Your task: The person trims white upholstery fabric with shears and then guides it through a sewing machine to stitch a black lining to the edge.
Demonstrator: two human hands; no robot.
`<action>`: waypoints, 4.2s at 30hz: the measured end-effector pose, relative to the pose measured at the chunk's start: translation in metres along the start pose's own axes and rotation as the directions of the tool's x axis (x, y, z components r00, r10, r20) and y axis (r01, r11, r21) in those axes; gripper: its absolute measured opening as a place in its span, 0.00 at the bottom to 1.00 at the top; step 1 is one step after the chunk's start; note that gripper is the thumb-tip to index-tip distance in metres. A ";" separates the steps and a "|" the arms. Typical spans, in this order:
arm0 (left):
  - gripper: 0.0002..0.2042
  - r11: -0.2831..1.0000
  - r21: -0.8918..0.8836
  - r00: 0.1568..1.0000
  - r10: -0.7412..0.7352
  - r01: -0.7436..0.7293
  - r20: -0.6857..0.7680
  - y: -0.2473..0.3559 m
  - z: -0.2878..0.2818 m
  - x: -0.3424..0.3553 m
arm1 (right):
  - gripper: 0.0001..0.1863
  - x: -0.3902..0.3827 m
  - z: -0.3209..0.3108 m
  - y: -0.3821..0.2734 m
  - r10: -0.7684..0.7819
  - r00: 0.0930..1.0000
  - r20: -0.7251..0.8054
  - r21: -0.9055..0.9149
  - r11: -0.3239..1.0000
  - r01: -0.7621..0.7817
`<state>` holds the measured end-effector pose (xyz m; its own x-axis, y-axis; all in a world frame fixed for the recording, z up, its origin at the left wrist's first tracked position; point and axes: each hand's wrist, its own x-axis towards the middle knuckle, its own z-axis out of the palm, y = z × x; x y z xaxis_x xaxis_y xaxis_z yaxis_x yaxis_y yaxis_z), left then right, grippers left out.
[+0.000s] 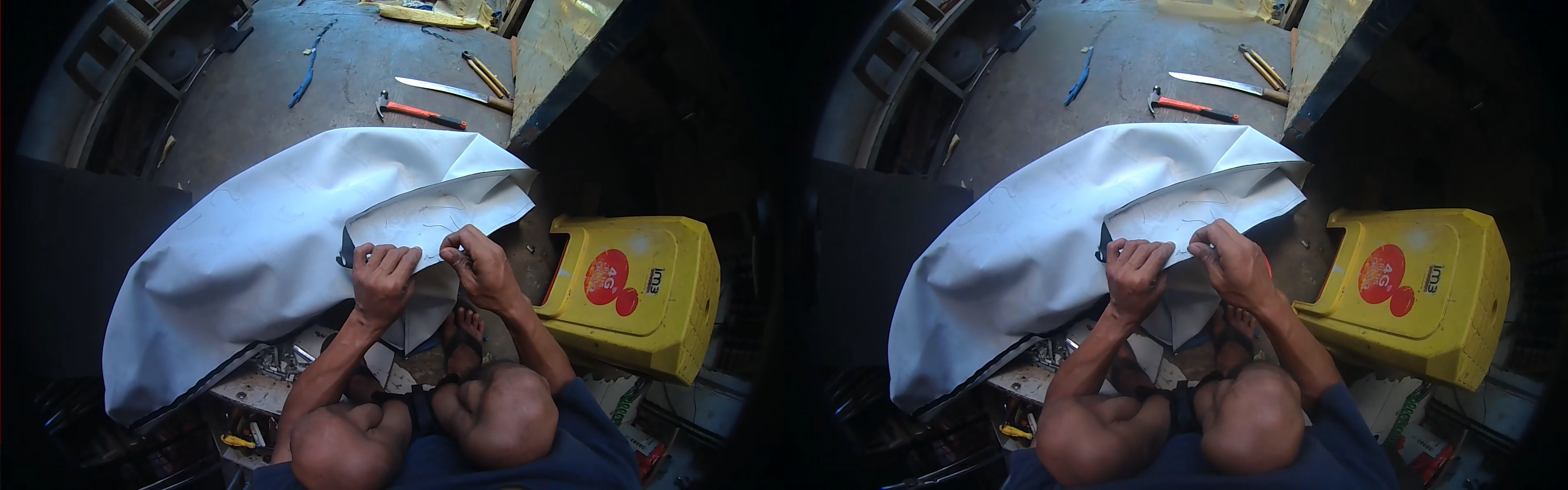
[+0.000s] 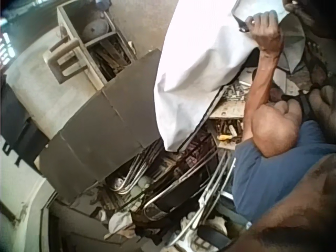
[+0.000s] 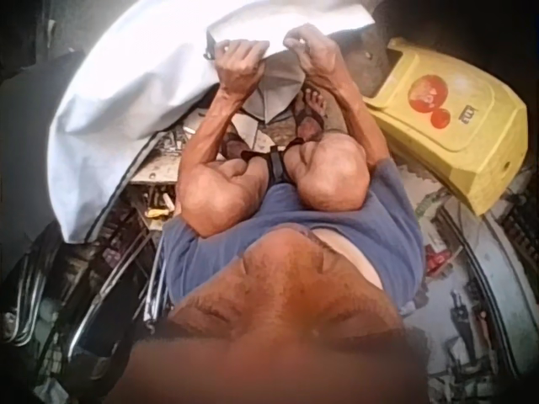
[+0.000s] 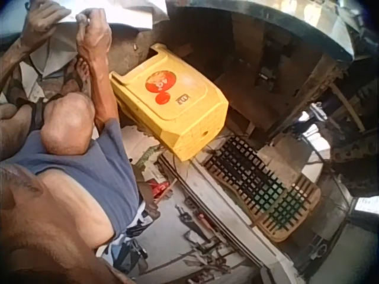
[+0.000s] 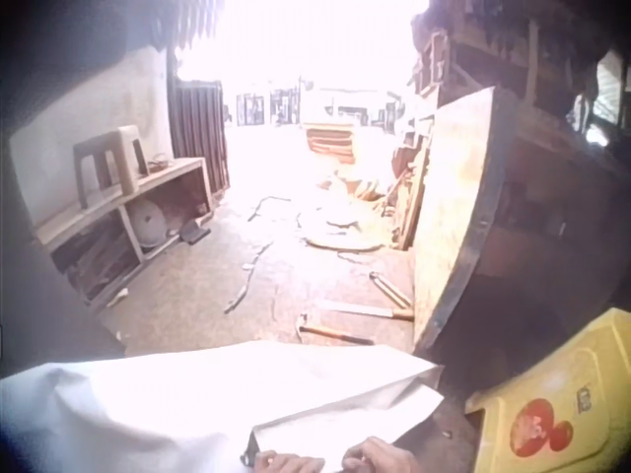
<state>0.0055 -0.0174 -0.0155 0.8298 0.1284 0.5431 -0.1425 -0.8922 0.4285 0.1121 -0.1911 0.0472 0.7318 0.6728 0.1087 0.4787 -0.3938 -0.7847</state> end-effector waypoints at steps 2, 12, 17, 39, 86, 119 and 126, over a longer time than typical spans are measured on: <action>0.19 1.000 0.012 1.000 0.008 -0.008 -0.018 0.002 -0.001 -0.002 | 0.08 0.003 0.005 -0.004 -0.023 1.000 0.020 0.002 1.000 0.023; 0.13 0.999 0.032 1.000 -0.017 0.017 0.006 -0.006 -0.001 -0.005 | 0.09 -0.013 -0.018 0.003 0.201 0.978 0.053 0.365 0.908 -0.206; 0.17 1.000 0.002 1.000 -0.007 0.007 0.030 -0.004 -0.005 -0.004 | 0.15 -0.007 -0.006 -0.002 0.129 0.990 0.063 0.090 0.987 -0.135; 0.04 0.995 0.066 0.962 0.048 -0.069 0.269 0.003 -0.005 0.004 | 0.33 -0.166 0.005 0.082 0.801 0.365 0.474 0.260 0.269 -0.927; 0.05 0.647 -0.457 0.788 -0.552 0.611 0.272 0.020 0.009 -0.005 | 0.48 -0.091 0.021 0.024 0.170 0.590 0.789 0.614 -0.203 -0.763; 0.04 0.788 -0.269 0.831 -0.541 0.554 0.130 0.013 0.006 -0.008 | 0.19 -0.053 0.057 0.066 0.729 0.679 0.083 0.863 0.287 -0.415; 0.07 0.886 -0.255 0.913 -0.331 0.388 0.238 0.007 -0.008 0.006 | 0.20 -0.059 0.052 0.064 0.702 0.708 0.072 0.867 0.307 -0.393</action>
<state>0.0056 -0.0197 -0.0033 0.9332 0.3099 0.1820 0.0582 -0.6301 0.7744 0.0745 -0.2237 -0.0412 0.8194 0.2450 -0.5181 -0.5610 0.1579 -0.8126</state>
